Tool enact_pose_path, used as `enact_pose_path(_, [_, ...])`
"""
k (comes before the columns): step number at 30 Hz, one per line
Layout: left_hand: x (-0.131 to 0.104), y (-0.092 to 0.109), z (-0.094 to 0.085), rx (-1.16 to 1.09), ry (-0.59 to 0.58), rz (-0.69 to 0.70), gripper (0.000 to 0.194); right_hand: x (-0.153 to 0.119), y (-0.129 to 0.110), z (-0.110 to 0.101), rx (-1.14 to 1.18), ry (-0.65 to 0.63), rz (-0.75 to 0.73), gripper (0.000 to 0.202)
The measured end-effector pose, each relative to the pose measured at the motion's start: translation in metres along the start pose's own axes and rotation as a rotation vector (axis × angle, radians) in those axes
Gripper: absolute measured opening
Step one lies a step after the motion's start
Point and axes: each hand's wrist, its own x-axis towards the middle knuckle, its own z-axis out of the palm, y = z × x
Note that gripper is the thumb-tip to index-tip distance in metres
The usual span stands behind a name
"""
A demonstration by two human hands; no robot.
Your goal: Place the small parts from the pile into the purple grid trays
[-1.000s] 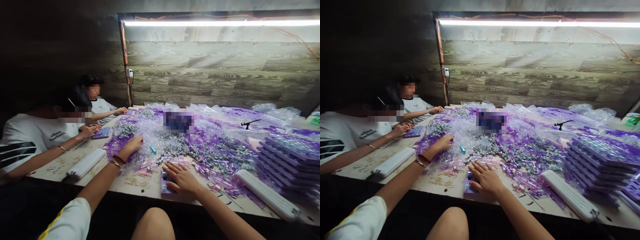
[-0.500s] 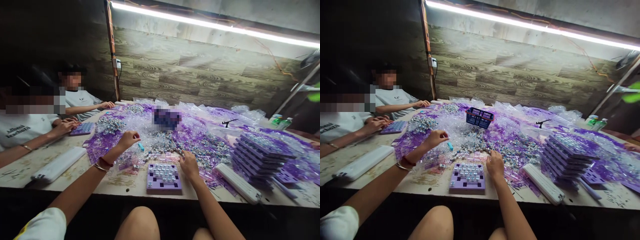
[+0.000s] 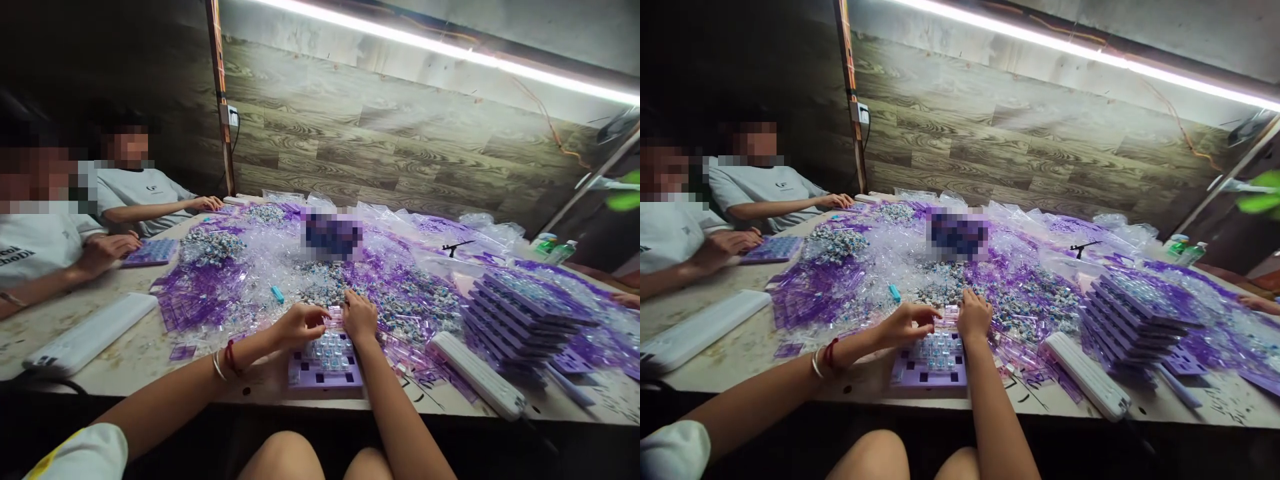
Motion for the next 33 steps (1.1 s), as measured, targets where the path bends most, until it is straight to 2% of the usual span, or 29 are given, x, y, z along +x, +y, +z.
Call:
enact_pose_path(4, [-0.009,0.015,0.013,0.214,-0.081,0.225,0.031,0.009,0.001,0.003,-0.034,0.090,-0.020,0.023])
enact_pose_path(8, [-0.011,0.015,0.024,0.331,-0.104,0.253,0.030,0.009,0.001,0.004,0.018,0.174,-0.035,0.018])
enact_pose_path(10, [-0.010,0.013,0.023,0.349,-0.115,0.255,0.029,0.006,0.000,0.000,0.136,0.231,-0.046,0.018])
enact_pose_path(13, [-0.008,0.011,0.018,0.353,-0.129,0.260,0.029,-0.006,-0.001,-0.013,0.465,0.260,-0.061,0.021])
enact_pose_path(15, [-0.006,0.011,0.012,0.352,-0.143,0.264,0.027,-0.023,0.000,-0.028,0.709,0.208,-0.056,0.020])
enact_pose_path(17, [-0.004,0.010,0.006,0.341,-0.161,0.280,0.025,-0.046,0.000,-0.046,0.854,0.130,-0.034,0.017])
enact_pose_path(21, [-0.005,0.007,0.003,0.324,-0.182,0.300,0.026,-0.098,0.005,-0.076,0.883,-0.118,-0.088,0.015])
enact_pose_path(23, [-0.007,0.005,0.007,0.332,-0.147,0.321,0.029,-0.112,0.007,-0.084,0.834,-0.208,-0.136,0.018])
enact_pose_path(27, [-0.010,0.001,0.017,0.277,-0.033,0.317,0.038,-0.112,0.005,-0.086,0.630,-0.277,-0.323,0.024])
enact_pose_path(30, [-0.010,0.000,0.018,0.254,0.008,0.250,0.025,-0.104,0.002,-0.083,0.543,-0.276,-0.375,0.022])
enact_pose_path(33, [-0.009,0.002,0.016,0.285,-0.009,0.225,0.012,-0.103,0.005,-0.080,0.601,-0.291,-0.357,0.019])
